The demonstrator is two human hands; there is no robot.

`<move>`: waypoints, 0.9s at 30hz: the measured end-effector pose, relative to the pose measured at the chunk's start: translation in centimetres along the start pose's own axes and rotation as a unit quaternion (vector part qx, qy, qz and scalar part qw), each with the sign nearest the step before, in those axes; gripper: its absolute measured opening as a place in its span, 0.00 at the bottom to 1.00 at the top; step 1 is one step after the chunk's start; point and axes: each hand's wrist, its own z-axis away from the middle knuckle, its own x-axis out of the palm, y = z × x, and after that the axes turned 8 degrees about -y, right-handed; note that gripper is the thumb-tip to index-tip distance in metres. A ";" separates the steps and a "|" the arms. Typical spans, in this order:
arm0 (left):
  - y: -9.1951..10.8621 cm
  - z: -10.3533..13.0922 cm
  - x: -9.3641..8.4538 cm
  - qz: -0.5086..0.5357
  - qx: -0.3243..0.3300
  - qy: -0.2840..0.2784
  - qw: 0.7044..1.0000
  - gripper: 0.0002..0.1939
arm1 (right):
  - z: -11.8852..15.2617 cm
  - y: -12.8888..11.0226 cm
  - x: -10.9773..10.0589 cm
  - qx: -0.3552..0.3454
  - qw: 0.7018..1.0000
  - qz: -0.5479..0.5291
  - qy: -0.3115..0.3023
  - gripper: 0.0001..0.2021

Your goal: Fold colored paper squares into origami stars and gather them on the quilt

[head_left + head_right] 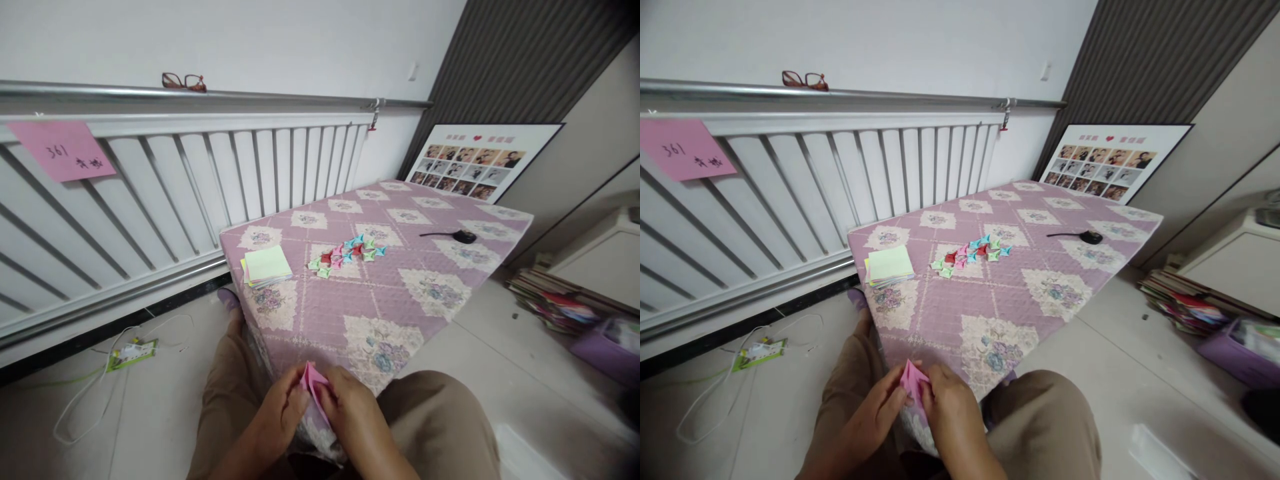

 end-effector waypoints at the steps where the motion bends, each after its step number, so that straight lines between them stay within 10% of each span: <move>1: 0.0 0.0 0.1 0.006 0.011 -0.010 1.000 0.24 | 0.0 0.0 0.1 -0.004 1.000 0.002 0.011 0.06; 14: -1.4 -3.7 1.6 -0.063 -0.089 0.064 0.992 0.26 | -0.5 1.1 1.7 0.062 0.990 -0.122 0.031 0.07; 27: -3.3 -7.3 1.0 -0.264 -0.055 0.055 0.961 0.20 | -1.9 3.4 2.5 0.075 0.978 -0.178 0.074 0.07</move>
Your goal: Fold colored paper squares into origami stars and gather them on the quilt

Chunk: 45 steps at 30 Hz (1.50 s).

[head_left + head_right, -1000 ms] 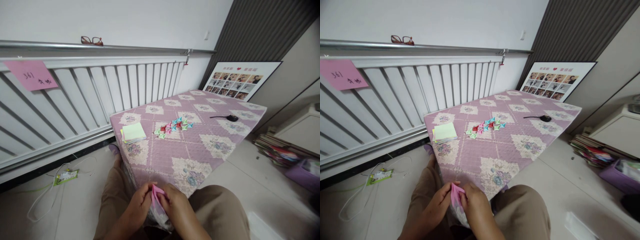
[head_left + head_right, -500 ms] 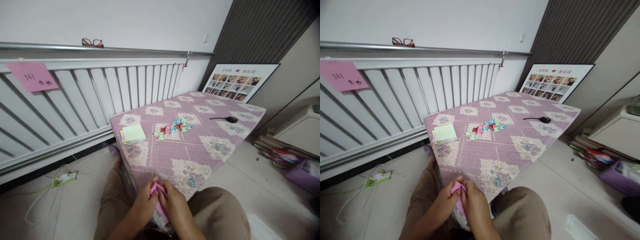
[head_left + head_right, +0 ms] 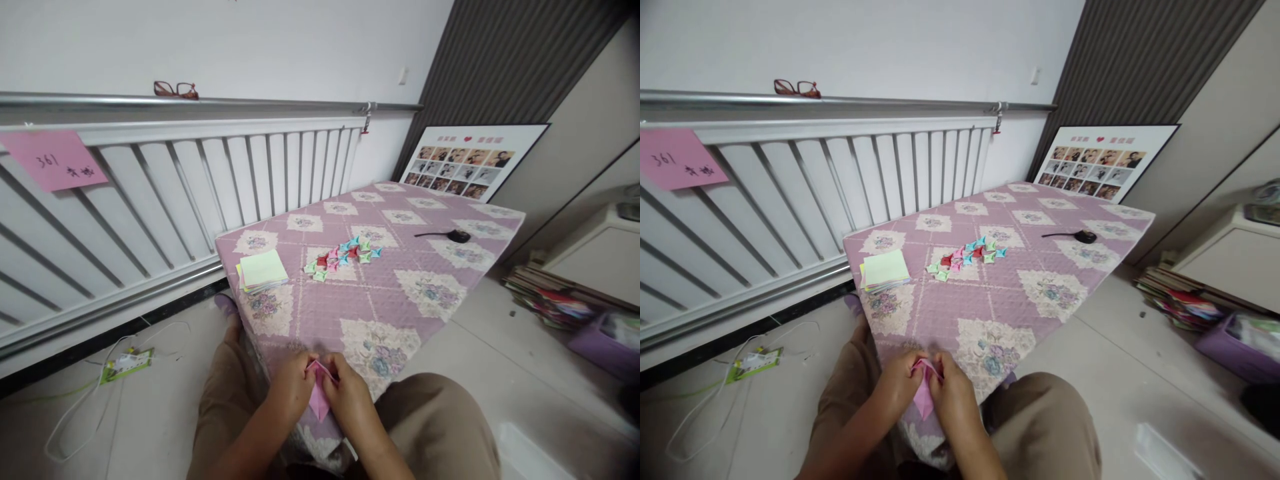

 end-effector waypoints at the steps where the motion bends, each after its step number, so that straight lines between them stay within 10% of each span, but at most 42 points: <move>1: -0.1 -0.2 0.0 -0.018 0.013 -0.003 1.000 0.21 | -0.1 0.2 -0.1 0.000 1.000 0.011 0.006 0.08; 15: -0.6 -0.6 0.5 -0.202 0.073 -0.048 0.975 0.27 | -1.1 2.9 -0.3 -0.076 0.978 0.194 0.019 0.14; 45: -3.2 2.2 1.4 -0.353 0.144 -0.053 0.923 0.20 | 1.1 4.2 -2.2 -0.218 0.962 0.158 -0.049 0.20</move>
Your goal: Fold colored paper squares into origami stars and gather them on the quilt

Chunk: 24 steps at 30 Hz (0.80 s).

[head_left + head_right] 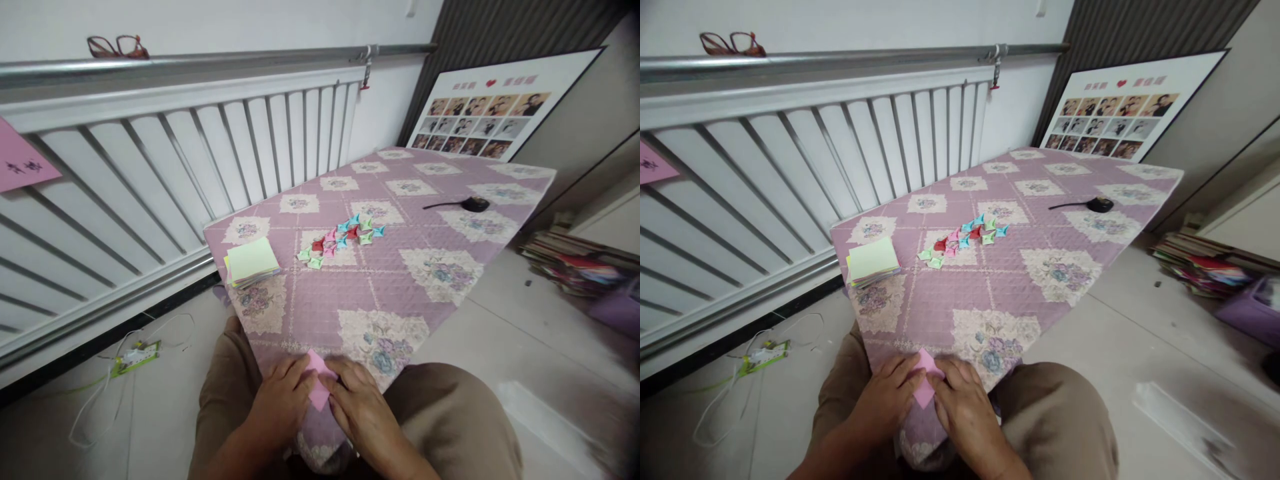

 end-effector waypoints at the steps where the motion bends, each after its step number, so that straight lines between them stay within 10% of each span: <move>1: 0.0 0.1 0.0 0.000 0.005 0.003 1.000 0.21 | 0.2 0.0 0.1 0.000 1.000 0.004 -0.004 0.20; 11: 0.0 2.0 0.4 0.010 0.062 -0.015 0.998 0.37 | 1.2 0.2 1.0 0.009 0.997 0.066 -0.037 0.25; 24: 1.4 2.7 1.7 -0.091 0.111 0.161 0.976 0.34 | -0.3 -0.5 -0.6 -0.012 0.993 0.065 -0.097 0.24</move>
